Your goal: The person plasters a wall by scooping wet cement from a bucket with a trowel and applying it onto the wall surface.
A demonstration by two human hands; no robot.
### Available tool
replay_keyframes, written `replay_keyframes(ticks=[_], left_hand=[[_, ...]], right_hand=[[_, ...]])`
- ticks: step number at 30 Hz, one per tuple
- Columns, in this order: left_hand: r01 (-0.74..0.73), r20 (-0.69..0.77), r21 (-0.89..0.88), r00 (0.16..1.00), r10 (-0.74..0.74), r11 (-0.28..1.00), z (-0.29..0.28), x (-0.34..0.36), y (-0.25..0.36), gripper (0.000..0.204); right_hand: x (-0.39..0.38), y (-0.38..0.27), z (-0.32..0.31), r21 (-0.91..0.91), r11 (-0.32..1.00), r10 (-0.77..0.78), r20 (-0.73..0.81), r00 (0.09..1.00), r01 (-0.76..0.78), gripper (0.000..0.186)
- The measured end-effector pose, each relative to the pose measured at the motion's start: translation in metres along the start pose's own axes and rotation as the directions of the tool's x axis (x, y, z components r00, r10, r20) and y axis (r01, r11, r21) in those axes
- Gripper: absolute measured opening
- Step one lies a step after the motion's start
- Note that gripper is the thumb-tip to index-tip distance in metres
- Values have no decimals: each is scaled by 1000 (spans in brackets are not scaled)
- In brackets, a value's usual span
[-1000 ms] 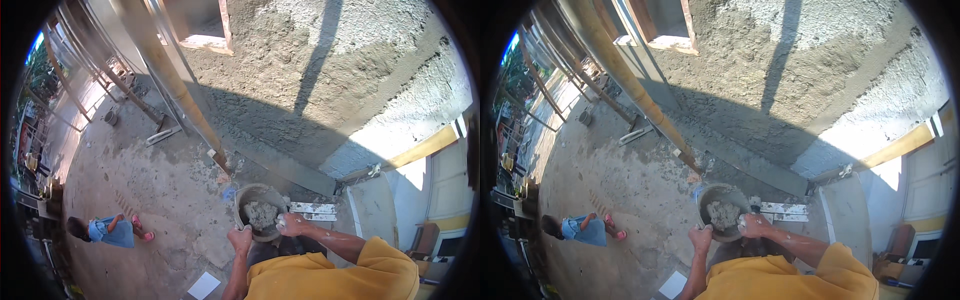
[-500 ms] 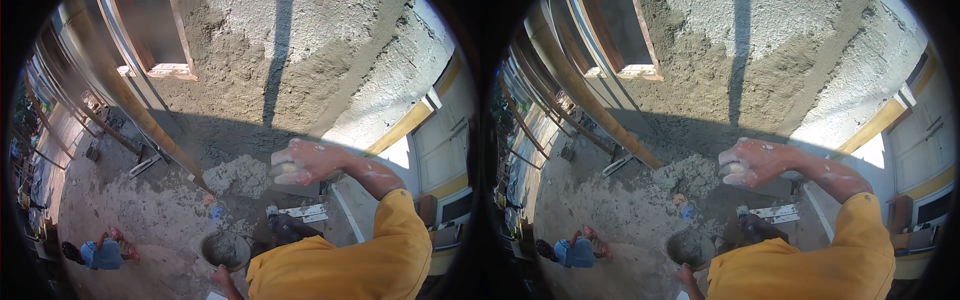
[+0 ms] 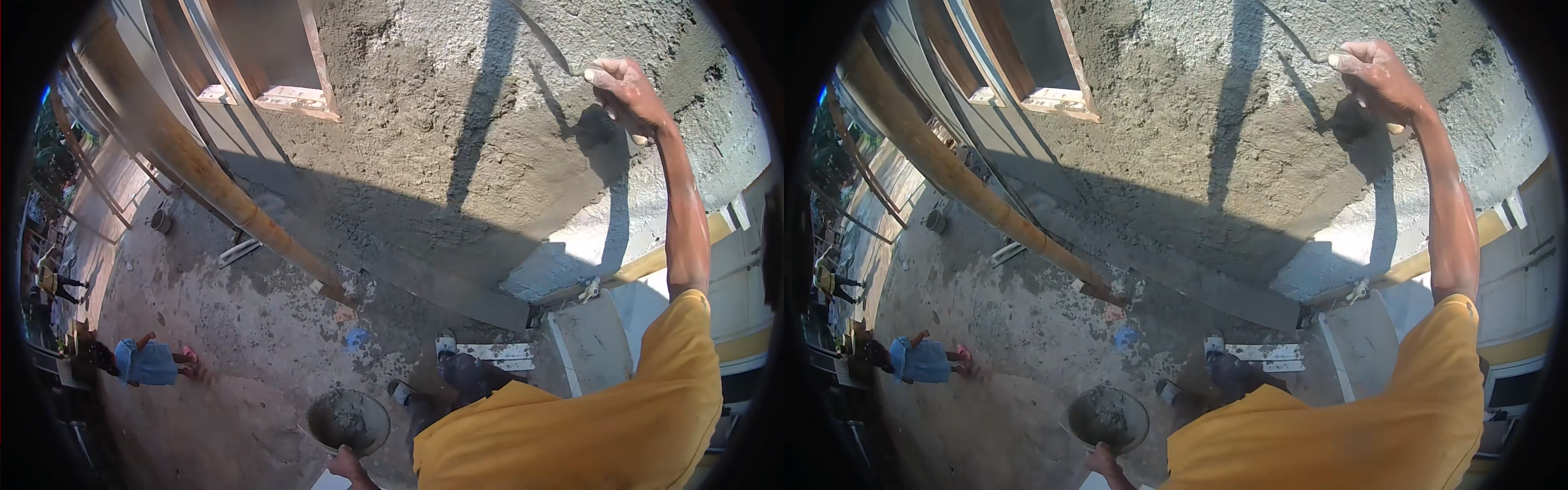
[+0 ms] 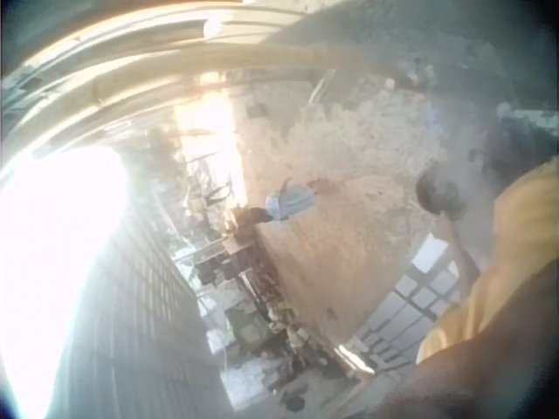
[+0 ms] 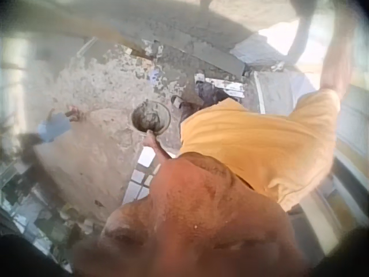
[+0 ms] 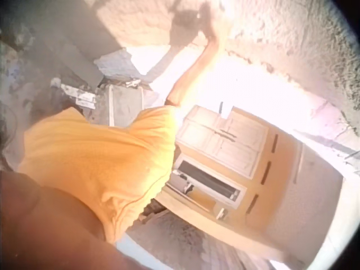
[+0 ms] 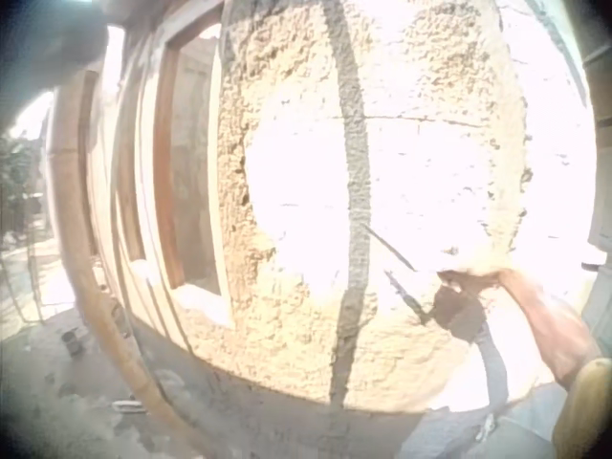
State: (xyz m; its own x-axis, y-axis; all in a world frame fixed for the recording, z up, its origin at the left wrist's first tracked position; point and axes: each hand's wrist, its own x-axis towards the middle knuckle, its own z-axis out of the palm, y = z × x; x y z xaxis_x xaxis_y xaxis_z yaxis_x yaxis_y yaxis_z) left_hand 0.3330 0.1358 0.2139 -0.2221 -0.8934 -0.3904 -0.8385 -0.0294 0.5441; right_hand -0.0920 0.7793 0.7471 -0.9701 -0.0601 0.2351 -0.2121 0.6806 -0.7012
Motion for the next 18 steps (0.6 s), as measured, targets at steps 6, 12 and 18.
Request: replay_keyframes(ticks=[6,12,18], left_hand=[[-159,259,-14,953,158,987,40,-43,87,29],[-406,467,-12,806,364,914,70,-86,168,26],[-643,606,-38,594,529,765,68,-122,228,25]], right_hand=[[-77,14,199,-577,816,343,447,826,-27,32],[-221,48,415,-364,816,54,821,569,449,34],[-275,67,491,-396,778,70,825,560,487,29]])
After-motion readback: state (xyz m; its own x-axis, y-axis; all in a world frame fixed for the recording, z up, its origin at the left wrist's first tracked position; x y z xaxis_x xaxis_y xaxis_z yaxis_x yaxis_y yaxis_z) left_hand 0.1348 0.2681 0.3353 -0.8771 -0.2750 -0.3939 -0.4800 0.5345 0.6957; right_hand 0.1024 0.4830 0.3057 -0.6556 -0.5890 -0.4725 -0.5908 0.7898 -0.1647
